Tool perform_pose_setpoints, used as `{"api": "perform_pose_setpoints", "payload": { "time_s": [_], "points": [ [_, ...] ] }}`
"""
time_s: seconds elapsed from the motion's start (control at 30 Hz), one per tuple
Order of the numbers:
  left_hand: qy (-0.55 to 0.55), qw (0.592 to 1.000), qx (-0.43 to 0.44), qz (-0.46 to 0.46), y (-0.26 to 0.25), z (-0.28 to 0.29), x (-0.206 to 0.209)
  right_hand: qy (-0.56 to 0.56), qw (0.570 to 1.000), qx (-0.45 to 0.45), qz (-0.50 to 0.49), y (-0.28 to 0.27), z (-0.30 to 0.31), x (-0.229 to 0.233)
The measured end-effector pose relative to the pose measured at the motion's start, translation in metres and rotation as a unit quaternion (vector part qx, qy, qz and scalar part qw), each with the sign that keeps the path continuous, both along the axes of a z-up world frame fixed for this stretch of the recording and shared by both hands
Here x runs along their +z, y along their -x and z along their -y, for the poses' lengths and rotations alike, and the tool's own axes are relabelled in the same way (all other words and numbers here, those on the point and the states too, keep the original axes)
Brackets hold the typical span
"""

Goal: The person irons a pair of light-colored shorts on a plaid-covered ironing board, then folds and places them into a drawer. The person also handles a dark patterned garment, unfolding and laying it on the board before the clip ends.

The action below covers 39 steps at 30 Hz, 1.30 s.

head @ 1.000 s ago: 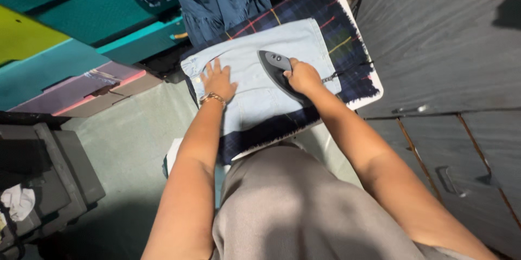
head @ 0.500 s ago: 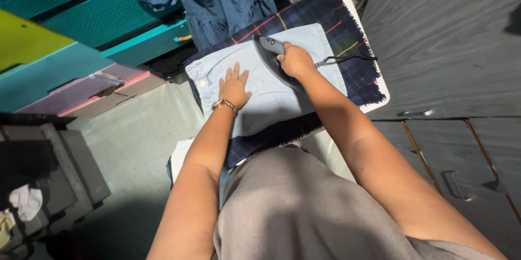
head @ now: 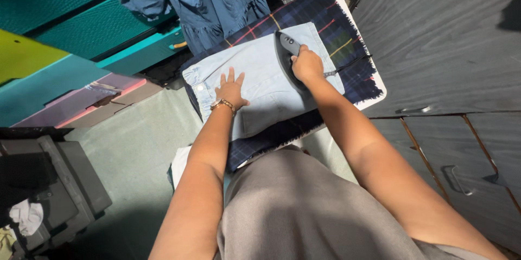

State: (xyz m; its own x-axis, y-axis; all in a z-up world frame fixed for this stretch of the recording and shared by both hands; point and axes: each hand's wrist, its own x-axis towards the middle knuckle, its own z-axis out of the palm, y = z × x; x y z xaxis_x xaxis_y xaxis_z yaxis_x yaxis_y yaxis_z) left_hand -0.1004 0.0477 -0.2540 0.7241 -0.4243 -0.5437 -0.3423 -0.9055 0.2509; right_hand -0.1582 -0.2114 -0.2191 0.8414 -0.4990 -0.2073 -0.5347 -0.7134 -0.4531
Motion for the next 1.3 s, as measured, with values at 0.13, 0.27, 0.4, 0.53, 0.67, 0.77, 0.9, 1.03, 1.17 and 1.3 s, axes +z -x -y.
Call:
{"api": "perform_pose_setpoints", "payload": {
  "time_s": [0.13,0.27,0.4,0.53,0.67,0.77,0.9,1.03,1.17,1.3],
  "points": [
    [-0.011,1.0,0.005,-0.008,-0.003,0.004,-0.002,-0.01,1.0,-0.011,0.009,-0.017,0.0,-0.002],
    [-0.009,1.0,0.008,-0.007,-0.001,0.006,0.0,0.003,1.0,-0.001,0.008,-0.016,0.007,-0.006],
    [-0.015,1.0,0.007,-0.016,0.001,0.006,0.004,0.031,0.999,-0.008,0.034,0.009,0.02,-0.006],
    [-0.016,1.0,0.006,-0.014,0.006,0.006,0.006,0.033,0.998,-0.043,0.024,0.033,0.031,-0.005],
    [-0.021,1.0,0.013,-0.012,0.005,0.005,0.009,0.038,0.998,-0.05,0.024,0.024,0.032,-0.006],
    [-0.008,1.0,0.012,0.004,0.002,0.008,0.009,0.044,0.997,-0.054,0.021,0.011,0.035,-0.009],
    [-0.018,1.0,0.017,-0.011,-0.003,0.012,0.008,0.048,0.997,-0.063,0.025,-0.008,0.042,-0.013],
    [-0.017,1.0,0.017,-0.009,-0.008,0.011,0.008,0.029,0.997,-0.069,0.008,-0.025,0.046,-0.015],
    [-0.029,0.999,0.009,-0.012,-0.007,0.016,0.005,0.03,0.998,-0.054,-0.001,-0.021,0.052,-0.011],
    [-0.025,1.0,0.009,-0.008,-0.004,0.013,0.006,0.011,0.998,-0.06,-0.014,-0.003,0.055,-0.005]
  ]
}}
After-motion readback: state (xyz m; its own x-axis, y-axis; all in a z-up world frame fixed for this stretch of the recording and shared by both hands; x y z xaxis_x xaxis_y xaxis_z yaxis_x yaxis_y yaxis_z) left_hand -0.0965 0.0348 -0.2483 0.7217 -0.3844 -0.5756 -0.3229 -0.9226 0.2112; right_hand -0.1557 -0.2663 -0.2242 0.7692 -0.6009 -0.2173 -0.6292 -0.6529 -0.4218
